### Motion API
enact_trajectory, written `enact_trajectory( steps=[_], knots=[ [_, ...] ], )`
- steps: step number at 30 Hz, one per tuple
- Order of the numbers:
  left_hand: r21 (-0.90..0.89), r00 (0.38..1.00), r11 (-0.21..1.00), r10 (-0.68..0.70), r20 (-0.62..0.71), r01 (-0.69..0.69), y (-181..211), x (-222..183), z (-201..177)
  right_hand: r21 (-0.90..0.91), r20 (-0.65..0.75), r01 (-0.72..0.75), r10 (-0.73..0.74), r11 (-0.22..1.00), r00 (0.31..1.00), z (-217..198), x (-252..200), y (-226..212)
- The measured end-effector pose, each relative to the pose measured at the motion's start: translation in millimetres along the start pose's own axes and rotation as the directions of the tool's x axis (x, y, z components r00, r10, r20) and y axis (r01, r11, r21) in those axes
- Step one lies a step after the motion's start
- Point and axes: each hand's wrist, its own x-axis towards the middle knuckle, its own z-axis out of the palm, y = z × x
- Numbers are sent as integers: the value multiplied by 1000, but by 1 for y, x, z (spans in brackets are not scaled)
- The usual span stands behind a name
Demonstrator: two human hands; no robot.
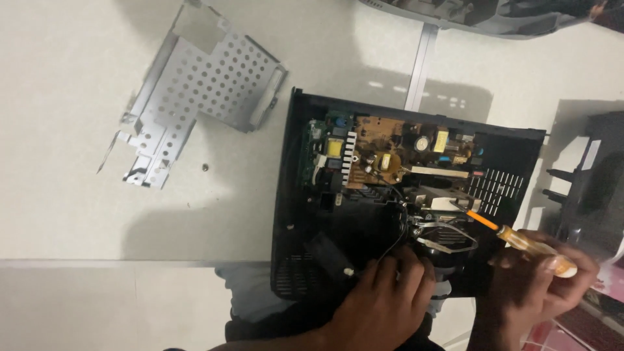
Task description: Disassembling and repairing the internal components of a projector using a screwdriver and manual repositioning of parts.
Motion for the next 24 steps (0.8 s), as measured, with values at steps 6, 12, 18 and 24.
enact_trajectory(
  steps=[6, 12, 18, 24],
  knots=[
    [56, 999, 998, -35, -41, 37, 4, -2, 6, -11, -33, -11, 11, 1000, 999, 17, 1, -8],
    [74, 993, 997, 12, -117, -3, 2, -7, 6, -55, 0, 7, -7, 998, 1000, 32, -4, -26],
    [49, 978, 999, 31, -205, -22, -2, -8, -3, -14, -29, 41, -41, 999, 999, 22, 2, -7],
    [129, 974, 992, 39, -221, -11, -3, -8, -11, -14, 25, 61, -60, 998, 998, 21, 2, -8]
  ],
)
